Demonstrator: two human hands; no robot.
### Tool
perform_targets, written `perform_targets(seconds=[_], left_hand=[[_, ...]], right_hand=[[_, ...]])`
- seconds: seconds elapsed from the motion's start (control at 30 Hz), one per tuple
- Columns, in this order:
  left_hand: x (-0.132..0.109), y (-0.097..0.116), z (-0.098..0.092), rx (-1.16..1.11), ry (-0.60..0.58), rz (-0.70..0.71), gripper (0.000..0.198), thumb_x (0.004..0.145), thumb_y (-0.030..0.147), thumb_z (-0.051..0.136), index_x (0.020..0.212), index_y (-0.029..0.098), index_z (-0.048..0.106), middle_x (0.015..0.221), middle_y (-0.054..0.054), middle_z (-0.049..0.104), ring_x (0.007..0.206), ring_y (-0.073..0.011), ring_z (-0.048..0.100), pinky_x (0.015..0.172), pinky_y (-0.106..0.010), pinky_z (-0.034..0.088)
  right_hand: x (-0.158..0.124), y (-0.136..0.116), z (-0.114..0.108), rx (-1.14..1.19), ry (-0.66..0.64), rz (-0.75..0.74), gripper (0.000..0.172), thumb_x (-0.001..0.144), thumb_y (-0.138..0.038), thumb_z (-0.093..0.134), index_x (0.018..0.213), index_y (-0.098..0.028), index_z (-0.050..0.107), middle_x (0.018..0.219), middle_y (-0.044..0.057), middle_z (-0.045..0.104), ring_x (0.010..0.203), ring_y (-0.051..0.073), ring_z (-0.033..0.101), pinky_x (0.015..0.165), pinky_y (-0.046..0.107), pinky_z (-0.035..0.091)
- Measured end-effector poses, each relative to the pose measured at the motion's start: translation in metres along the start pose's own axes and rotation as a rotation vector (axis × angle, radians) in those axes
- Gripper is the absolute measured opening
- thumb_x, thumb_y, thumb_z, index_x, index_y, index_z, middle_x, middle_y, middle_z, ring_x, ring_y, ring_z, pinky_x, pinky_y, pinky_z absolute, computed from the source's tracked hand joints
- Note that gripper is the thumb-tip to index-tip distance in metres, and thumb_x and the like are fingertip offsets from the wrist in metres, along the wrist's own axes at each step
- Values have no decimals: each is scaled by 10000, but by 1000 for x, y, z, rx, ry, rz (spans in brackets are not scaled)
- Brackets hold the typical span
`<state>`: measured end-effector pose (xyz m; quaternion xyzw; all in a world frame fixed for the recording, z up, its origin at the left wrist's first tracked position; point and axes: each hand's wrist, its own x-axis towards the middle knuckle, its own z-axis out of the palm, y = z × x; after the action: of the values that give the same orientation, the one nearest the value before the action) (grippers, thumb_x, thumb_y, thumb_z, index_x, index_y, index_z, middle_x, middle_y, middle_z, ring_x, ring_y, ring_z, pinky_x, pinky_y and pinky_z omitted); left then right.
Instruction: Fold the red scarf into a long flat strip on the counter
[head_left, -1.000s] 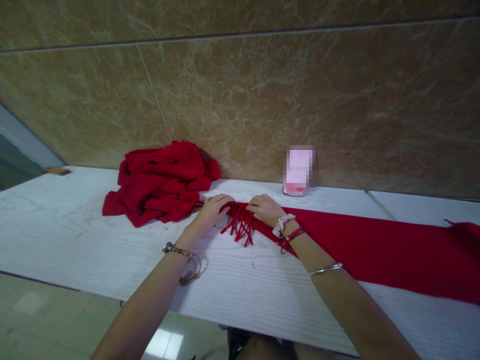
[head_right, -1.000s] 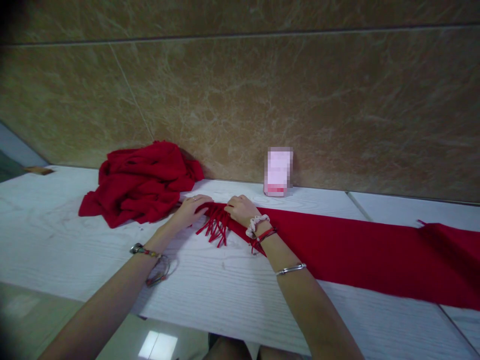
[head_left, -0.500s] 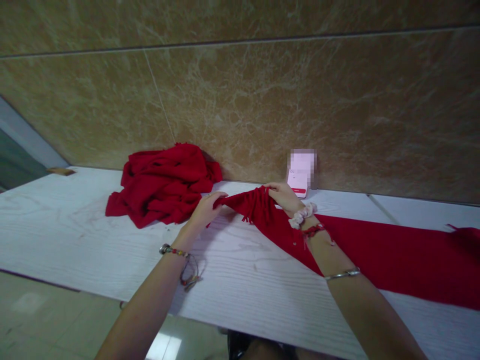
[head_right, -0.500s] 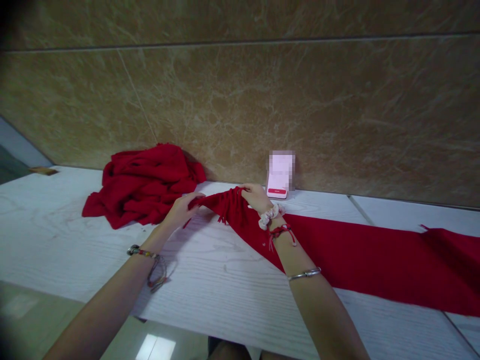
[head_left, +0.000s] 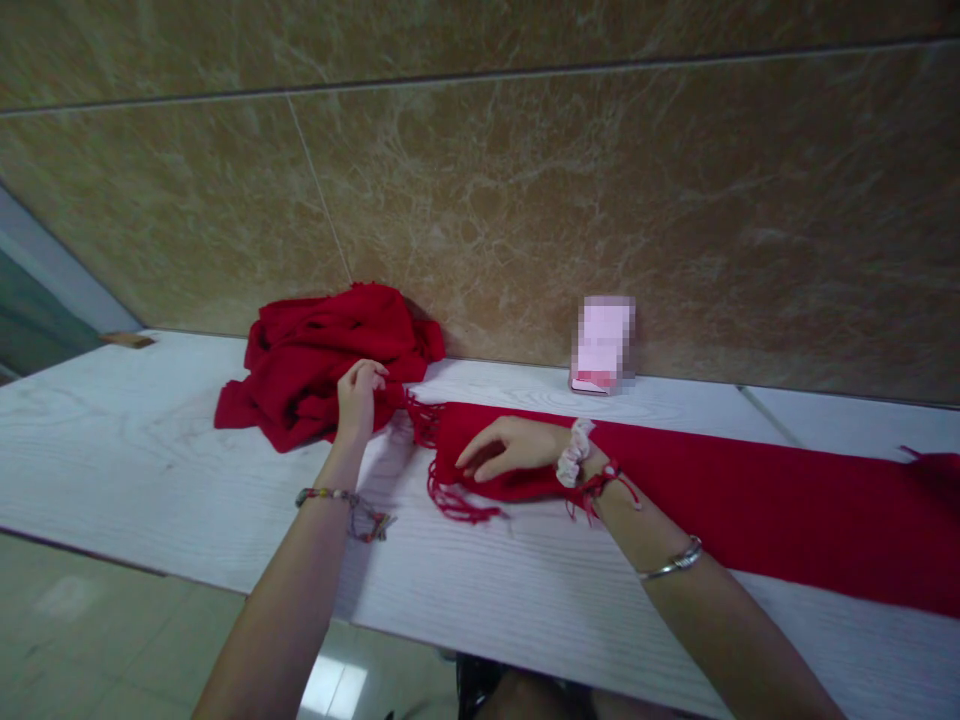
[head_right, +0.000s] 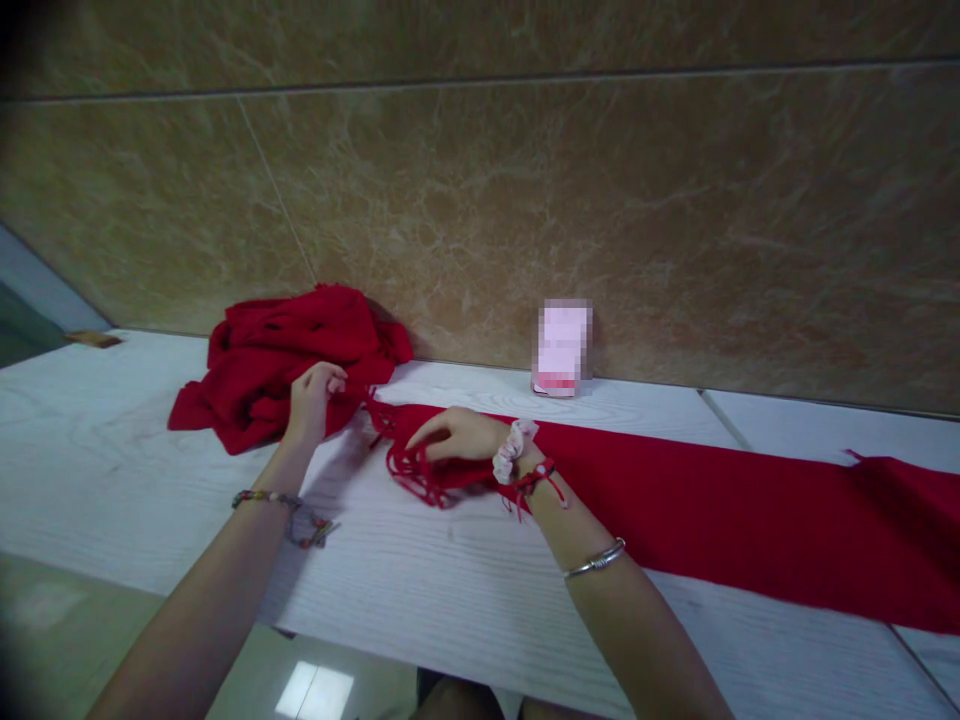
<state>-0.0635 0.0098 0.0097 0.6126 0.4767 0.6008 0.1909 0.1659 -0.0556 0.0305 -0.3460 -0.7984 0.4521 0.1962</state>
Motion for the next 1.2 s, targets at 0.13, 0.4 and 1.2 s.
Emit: perform_targets(seconds=[0.13,0.4,1.2], left_hand=[[-2,7,-7,50,-11,55,155,718,252,379,615,198,481,563,27,442,580,-124,452,599,-255,391],[-20,1,13,556,-966,448,193,652,168,459,797,160,586,833,-43,574,784,-165,530,765,-289,417],[-39,9,-21,689,-1076,624,223,653,91,454,827,168,571,934,-55,572,887,-166,520,810,-273,419]], right_hand=[[3,-8,10,-119,-160,-67,287,678,-195,620,956,-138,658,940,41,675,847,140,609,772,235,453],[-7,23,-7,-746,148,336,536,778,-354,536,1255,-127,444,1285,167,447,1192,283,387,967,442,322],[-32,35,33,-788,27,-66,505,846,-475,364,1300,-256,364,1387,33,322,1292,223,207,1027,533,66]])
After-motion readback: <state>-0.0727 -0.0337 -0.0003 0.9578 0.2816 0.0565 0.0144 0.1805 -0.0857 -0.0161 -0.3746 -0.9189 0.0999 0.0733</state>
